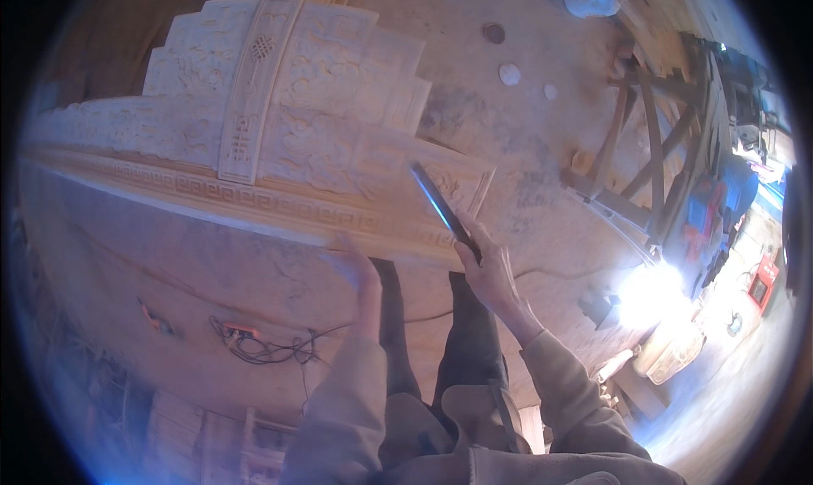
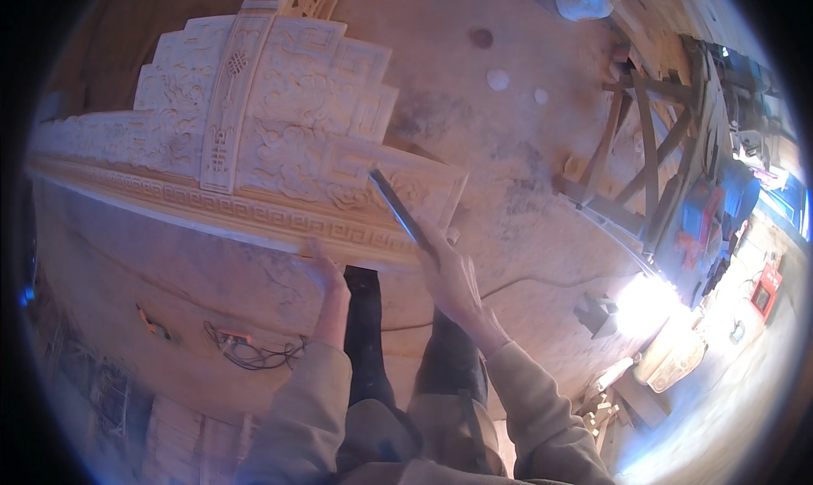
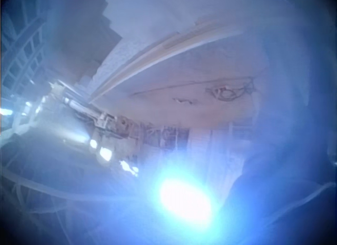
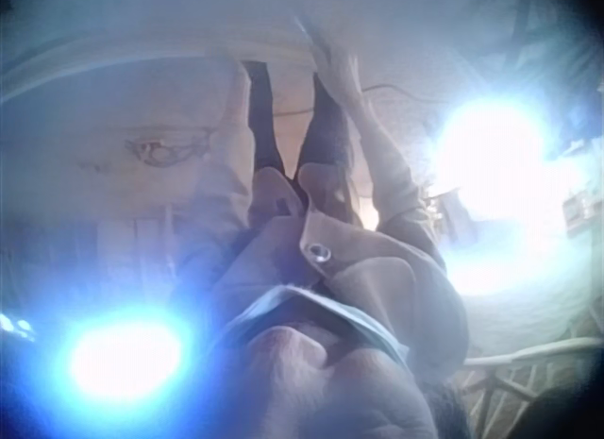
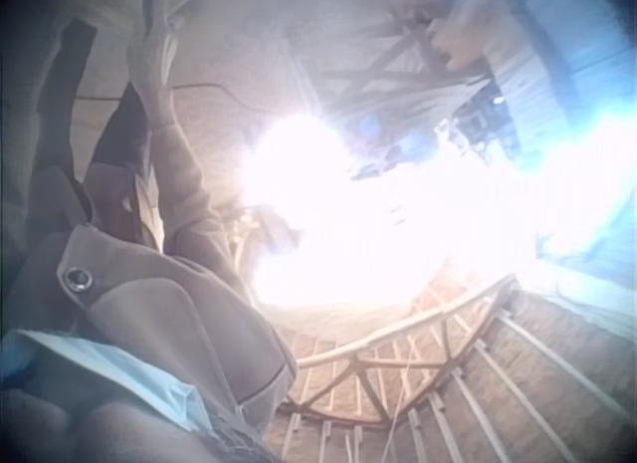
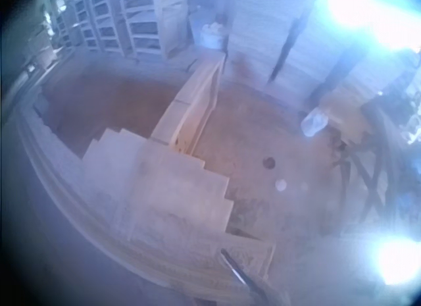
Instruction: The person carves a large ornate wooden panel using a chisel and mallet, then wipes the surface with a cloth and smooths it with a power drill equipped with a brush attachment. The work is performed in a workshop with other carved panels visible in the background.
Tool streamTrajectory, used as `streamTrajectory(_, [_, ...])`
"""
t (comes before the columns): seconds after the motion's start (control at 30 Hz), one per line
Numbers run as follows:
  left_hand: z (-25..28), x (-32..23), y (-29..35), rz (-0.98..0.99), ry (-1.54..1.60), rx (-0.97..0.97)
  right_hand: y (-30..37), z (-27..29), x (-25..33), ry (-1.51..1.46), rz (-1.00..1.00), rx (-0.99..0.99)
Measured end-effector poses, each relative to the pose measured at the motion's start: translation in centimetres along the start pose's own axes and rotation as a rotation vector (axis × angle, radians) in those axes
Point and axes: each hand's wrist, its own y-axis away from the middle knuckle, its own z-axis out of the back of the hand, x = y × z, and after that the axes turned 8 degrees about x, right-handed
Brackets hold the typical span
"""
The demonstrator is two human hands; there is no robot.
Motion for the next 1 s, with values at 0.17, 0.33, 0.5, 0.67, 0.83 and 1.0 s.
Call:
streamTrajectory(0.17, [-0.3, -4.2, -1.4, -0.014, 0.061, -0.158, -1.2, 1.2, -2.5, 0.259, -0.069, 0.096])
streamTrajectory(0.33, [-2.9, -4.5, -3.3, 0.023, 0.118, -0.545, -3.7, 3.3, -5.7, 0.239, 0.157, 0.080])
streamTrajectory(0.5, [-2.5, -2.7, -4.9, 0.031, -0.349, -0.630, -7.6, 5.3, -6.5, 0.322, 0.291, 0.117])
streamTrajectory(0.67, [-2.7, -3.3, -4.1, -0.069, -0.311, -0.725, -11.2, 6.5, -5.2, 0.468, 0.442, 0.137])
streamTrajectory(0.83, [-3.1, -5.6, -2.6, 0.016, -0.329, -0.703, -13.2, 7.8, -2.5, 0.434, 0.496, 0.219])
streamTrajectory(1.0, [-2.9, -6.7, -1.8, 0.047, -0.266, -0.665, -13.6, 9.6, 0.3, 0.652, 0.459, 0.320])
